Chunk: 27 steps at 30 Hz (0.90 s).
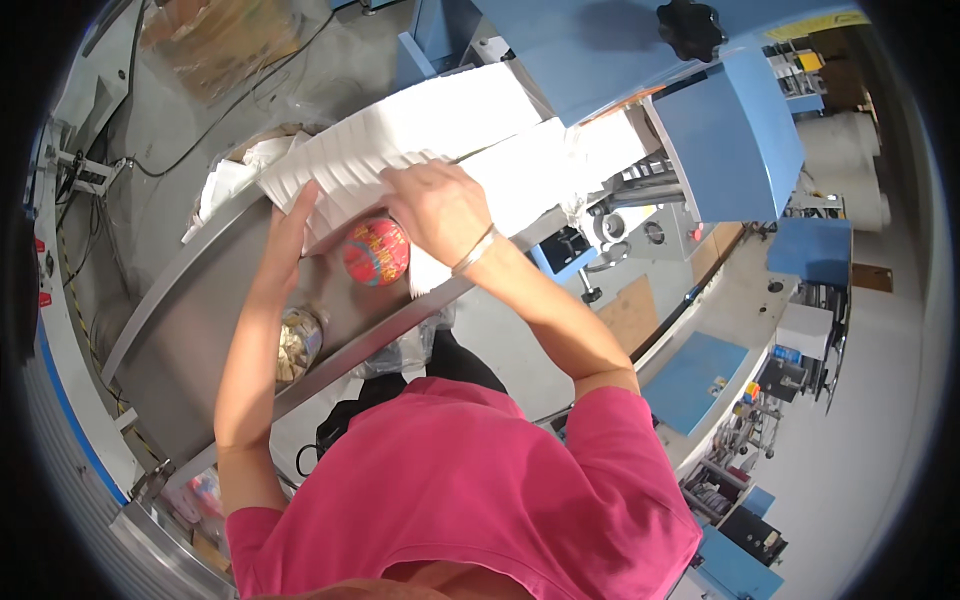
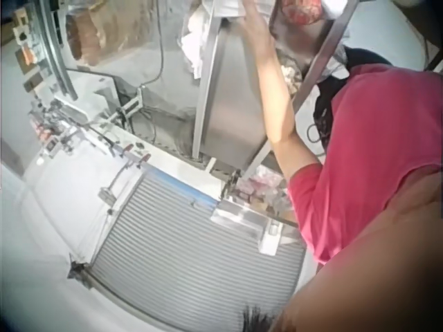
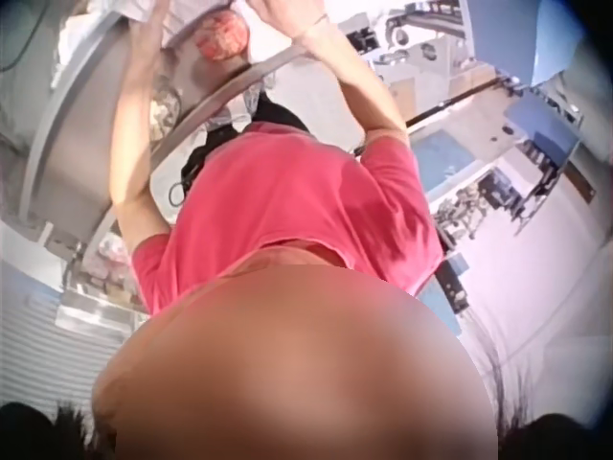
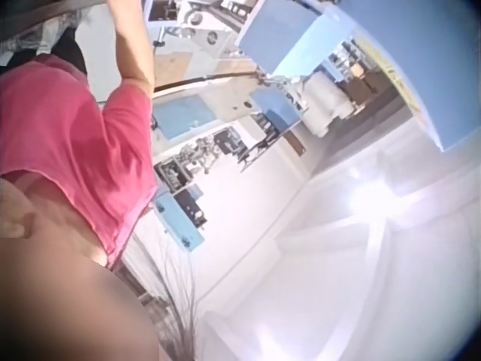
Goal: Operating a paper production machine and arranging stacks of paper.
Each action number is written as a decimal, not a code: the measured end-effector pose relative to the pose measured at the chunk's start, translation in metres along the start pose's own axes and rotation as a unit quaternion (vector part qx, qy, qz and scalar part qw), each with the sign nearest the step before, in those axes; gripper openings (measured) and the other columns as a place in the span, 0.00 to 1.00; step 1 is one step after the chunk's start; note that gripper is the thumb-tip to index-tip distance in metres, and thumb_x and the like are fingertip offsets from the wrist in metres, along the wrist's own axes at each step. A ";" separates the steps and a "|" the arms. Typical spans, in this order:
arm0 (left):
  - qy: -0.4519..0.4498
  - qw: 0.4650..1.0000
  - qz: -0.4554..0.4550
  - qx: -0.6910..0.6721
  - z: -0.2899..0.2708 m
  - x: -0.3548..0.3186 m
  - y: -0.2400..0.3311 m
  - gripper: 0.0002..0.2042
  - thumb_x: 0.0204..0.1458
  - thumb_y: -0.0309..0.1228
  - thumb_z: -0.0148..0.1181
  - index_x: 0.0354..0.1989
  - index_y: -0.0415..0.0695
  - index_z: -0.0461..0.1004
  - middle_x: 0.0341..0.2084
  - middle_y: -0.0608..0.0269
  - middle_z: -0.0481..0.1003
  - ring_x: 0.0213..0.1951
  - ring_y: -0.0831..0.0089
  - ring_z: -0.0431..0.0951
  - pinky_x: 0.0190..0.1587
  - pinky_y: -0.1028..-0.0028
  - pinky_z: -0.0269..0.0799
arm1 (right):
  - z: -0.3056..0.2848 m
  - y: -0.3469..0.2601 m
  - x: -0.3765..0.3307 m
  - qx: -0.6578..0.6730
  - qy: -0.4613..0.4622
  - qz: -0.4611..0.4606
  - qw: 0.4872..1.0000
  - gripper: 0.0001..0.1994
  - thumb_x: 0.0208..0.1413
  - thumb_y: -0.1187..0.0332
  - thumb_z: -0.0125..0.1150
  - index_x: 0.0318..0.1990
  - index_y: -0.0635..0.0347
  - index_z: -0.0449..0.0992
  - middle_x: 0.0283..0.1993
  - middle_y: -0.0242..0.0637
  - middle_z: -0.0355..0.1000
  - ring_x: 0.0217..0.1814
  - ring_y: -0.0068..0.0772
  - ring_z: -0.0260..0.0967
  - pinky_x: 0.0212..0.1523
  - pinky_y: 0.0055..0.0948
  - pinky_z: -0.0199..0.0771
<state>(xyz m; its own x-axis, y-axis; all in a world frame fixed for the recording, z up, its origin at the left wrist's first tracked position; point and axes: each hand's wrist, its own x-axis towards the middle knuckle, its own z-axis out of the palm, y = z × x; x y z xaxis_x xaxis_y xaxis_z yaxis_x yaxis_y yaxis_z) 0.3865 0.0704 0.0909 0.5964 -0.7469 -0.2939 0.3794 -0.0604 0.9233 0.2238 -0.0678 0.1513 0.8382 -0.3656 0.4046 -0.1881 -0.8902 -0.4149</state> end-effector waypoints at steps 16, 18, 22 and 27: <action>0.011 1.000 -0.007 -0.011 -0.003 -0.003 -0.001 0.28 0.53 0.39 0.56 0.58 0.37 0.56 0.52 0.59 0.65 0.53 0.73 0.64 0.55 0.74 0.57 | 0.000 0.114 0.053 -0.048 0.080 0.322 0.942 0.10 0.45 0.65 0.59 0.34 0.60 0.77 0.35 0.46 0.73 0.40 0.46 0.70 0.43 0.35 0.69; 0.023 1.000 -0.013 -0.006 -0.003 0.000 -0.004 0.29 0.52 0.40 0.57 0.58 0.37 0.56 0.51 0.58 0.65 0.53 0.72 0.64 0.55 0.74 0.57 | 0.000 0.122 0.054 -0.043 0.080 0.333 0.938 0.10 0.45 0.63 0.60 0.33 0.57 0.78 0.35 0.45 0.74 0.40 0.45 0.71 0.43 0.35 0.68; 0.034 0.999 -0.018 -0.008 -0.004 -0.001 -0.005 0.30 0.50 0.41 0.59 0.58 0.37 0.56 0.51 0.57 0.65 0.53 0.72 0.65 0.55 0.74 0.58 | 0.002 0.127 0.054 -0.053 0.090 0.340 0.934 0.08 0.45 0.63 0.59 0.31 0.54 0.79 0.34 0.43 0.74 0.38 0.45 0.71 0.43 0.36 0.69; 0.048 0.999 -0.025 -0.001 -0.006 0.000 -0.007 0.31 0.50 0.41 0.59 0.58 0.37 0.56 0.51 0.57 0.65 0.53 0.71 0.65 0.55 0.73 0.59 | 0.005 0.130 0.055 -0.077 0.104 0.328 0.936 0.07 0.46 0.64 0.57 0.29 0.53 0.79 0.34 0.44 0.74 0.38 0.47 0.71 0.42 0.37 0.70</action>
<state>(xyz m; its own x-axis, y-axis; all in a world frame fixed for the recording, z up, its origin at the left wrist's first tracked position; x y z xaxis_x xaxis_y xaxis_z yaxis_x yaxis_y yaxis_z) 0.3877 0.0750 0.0830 0.6411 -0.6768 -0.3620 0.4112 -0.0954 0.9066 0.2479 -0.2022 0.1156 0.4023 -0.8777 0.2606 -0.7118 -0.4788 -0.5138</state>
